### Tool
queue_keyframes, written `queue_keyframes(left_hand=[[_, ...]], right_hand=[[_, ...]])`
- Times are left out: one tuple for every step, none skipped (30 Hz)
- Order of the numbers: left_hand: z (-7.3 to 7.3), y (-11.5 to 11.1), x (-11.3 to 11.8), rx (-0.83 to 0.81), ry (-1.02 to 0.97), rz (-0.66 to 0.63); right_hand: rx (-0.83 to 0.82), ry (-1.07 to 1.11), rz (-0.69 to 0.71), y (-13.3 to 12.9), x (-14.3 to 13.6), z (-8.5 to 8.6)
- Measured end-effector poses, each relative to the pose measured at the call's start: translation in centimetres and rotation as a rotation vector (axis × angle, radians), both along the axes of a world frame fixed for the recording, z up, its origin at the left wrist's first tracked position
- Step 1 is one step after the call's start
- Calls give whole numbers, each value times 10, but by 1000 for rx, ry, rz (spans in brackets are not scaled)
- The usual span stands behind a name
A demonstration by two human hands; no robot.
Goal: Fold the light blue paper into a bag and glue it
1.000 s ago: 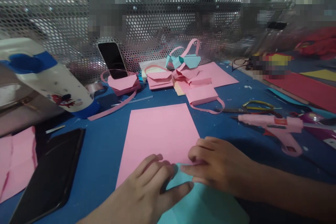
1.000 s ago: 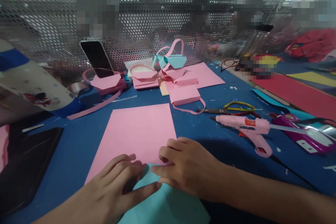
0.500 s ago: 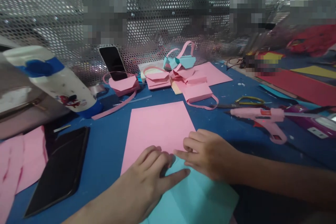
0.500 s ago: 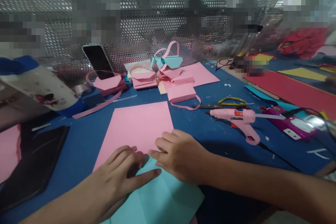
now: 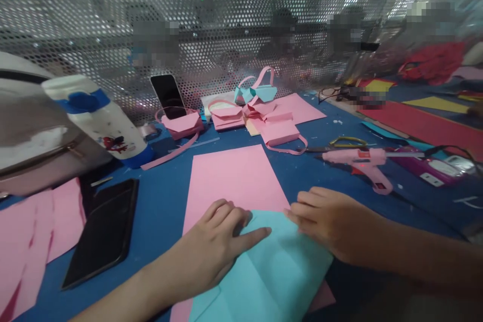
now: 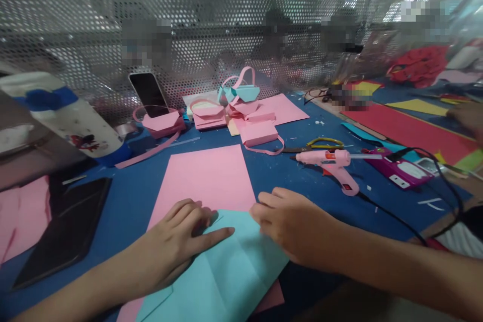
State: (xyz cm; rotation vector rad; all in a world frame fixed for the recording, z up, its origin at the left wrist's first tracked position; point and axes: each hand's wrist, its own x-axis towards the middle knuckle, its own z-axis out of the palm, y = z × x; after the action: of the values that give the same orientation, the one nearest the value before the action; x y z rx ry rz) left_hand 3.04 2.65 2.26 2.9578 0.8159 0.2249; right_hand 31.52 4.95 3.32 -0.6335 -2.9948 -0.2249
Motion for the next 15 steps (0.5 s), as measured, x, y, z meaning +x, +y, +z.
queue_keyframes(left_hand=[[0,0,0,0,1,-6],[1,-1,0,-2,3,-12],[2,-1,0,-4,6,-17],[3,-2,0,-6,10,-21],[5,-2,1,-5,16,-25],[7,-3,2,-2,27,-29],[8,-4,3,-2,37,-28],[10,-5,3,-6,35,-15],[11,-7,3,-17,16,11],[12,-9,2,-39,-25,50],[13,-11,-1,-74,-84,108],[13,-14,-5,-118,-161,185],[14,-18,-11,-164,-244,273],[14,-22,-17,-214,-316,370],[14,-27,-24,-259,-379,467]], right_hand=[[-26,-13,-20,1,0,5],[-63,-21,-38,2,0,10],[-111,-23,-64,4,-1,15],[-169,-19,-94,6,-4,19],[-226,-4,-127,9,-7,22],[-271,19,-176,11,-11,24],[-304,51,-205,14,-16,25],[-318,88,-224,15,-22,25],[-333,111,-246,17,-27,25],[-362,125,-279,18,-33,24],[-397,128,-303,18,-37,23],[-439,123,-326,19,-40,23],[-488,113,-344,19,-42,23],[-538,102,-354,20,-43,23],[-587,95,-359,21,-43,24]])
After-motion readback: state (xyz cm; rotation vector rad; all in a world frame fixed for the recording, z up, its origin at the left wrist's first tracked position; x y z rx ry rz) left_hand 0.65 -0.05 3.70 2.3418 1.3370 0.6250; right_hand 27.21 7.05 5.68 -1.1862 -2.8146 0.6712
